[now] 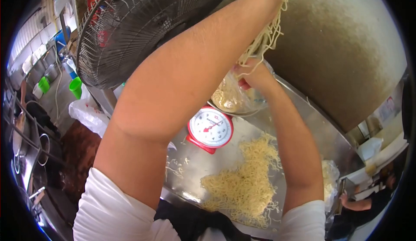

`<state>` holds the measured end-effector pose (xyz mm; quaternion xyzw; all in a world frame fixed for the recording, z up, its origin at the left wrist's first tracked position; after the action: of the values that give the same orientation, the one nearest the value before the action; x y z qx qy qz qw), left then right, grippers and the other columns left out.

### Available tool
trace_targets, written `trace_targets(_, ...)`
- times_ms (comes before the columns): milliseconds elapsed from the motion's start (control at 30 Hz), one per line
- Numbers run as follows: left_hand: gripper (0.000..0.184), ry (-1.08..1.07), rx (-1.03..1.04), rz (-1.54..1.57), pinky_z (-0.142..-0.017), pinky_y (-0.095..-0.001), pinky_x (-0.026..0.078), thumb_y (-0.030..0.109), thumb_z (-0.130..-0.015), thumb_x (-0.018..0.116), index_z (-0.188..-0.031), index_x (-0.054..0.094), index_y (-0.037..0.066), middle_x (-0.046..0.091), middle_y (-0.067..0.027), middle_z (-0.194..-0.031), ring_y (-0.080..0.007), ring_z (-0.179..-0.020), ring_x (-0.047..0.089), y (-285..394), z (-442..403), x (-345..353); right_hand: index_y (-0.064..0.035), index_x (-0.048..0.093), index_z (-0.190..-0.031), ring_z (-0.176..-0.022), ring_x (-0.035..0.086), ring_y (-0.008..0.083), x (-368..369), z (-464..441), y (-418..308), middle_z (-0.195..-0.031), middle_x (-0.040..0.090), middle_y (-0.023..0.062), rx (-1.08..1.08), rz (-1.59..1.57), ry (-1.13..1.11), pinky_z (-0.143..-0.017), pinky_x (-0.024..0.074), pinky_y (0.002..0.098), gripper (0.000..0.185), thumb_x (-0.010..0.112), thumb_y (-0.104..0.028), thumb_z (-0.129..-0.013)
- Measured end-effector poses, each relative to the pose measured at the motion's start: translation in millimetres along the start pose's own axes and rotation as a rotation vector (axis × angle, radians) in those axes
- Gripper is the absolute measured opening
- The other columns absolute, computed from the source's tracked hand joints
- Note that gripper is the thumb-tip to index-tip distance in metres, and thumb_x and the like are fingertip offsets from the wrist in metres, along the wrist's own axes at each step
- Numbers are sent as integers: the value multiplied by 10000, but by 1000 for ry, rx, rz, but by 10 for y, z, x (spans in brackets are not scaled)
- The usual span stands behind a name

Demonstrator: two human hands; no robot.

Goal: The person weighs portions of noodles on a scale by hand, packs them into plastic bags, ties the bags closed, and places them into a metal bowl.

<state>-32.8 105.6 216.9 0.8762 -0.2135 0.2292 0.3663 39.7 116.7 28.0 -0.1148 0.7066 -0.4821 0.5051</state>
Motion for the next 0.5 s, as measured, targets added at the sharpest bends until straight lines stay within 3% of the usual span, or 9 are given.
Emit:
trace_targets(133, 200, 346, 199, -240, -562, -400, 457, 117, -898, 389, -934, 559, 17, 589, -146, -789, -260, -658, 576, 5, 424, -238, -66, 599, -921, -541, 559, 124, 6, -65, 202, -735, 606, 31, 15, -382, 69, -502, 478, 260, 254, 558, -316, -932)
trace_targets(167, 190, 428, 249, -297, -528, -394, 460, 95, -893, 380, -933, 547, 15, 583, -139, -778, -250, -621, 575, -24, 526, -324, -107, 558, -885, -537, 530, 114, -50, -57, 158, -684, 556, 15, 95, -308, 146, -495, 472, 280, 148, 533, -243, -936)
trace_targets(200, 181, 510, 299, -351, -495, -388, 462, 73, -888, 370, -931, 535, 12, 577, -132, -766, -240, -583, 573, -28, 611, -403, -107, 560, -884, -540, 534, 116, -131, -73, 73, -684, 558, 16, 28, -351, 170, -495, 472, 279, 137, 527, -230, -935)
trace_targets(267, 186, 545, 260, -338, -491, -397, 484, 82, -913, 376, -971, 541, 19, 586, -120, -777, -243, -596, 593, -323, 667, -854, -107, 564, -880, -546, 544, 122, -334, -113, -58, -685, 561, 19, -100, -434, 216, -493, 470, 278, 118, 516, -202, -933)
trace_targets(333, 268, 624, 80, -320, -629, -352, 498, 192, -925, 437, -1032, 603, 11, 643, -130, -878, -223, -750, 632, -652, 905, -1117, -69, 576, -845, -520, 542, 143, -540, -173, -333, -689, 576, 52, -194, -494, 301, -468, 438, 276, 162, 485, -169, -935)
trace_targets(400, 285, 567, -6, -306, -644, -338, 497, 217, -927, 458, -1024, 617, 1, 652, -126, -894, -219, -750, 635, -871, 1104, -1095, -46, 595, -807, -541, 544, 150, -696, -277, -545, -673, 573, 51, -229, -457, 261, -466, 417, 301, 141, 494, -101, -889)
trace_targets(500, 316, 597, -4, -333, -665, -326, 495, 251, -921, 496, -1019, 630, -19, 660, -122, -921, -214, -754, 637, -795, 1157, -1003, -76, 629, -883, -583, 564, 127, -777, -305, -647, -742, 613, 38, -186, -376, 264, -491, 445, 260, 97, 567, -149, -887)
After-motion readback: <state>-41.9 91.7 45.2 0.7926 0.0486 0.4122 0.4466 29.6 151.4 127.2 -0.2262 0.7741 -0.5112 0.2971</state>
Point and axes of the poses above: each hand's wrist, its own z-axis away from the middle knuckle, its own x-axis out of the palm, y = z × x, the point moved 7 cm from there along -z, towards the middle knuckle
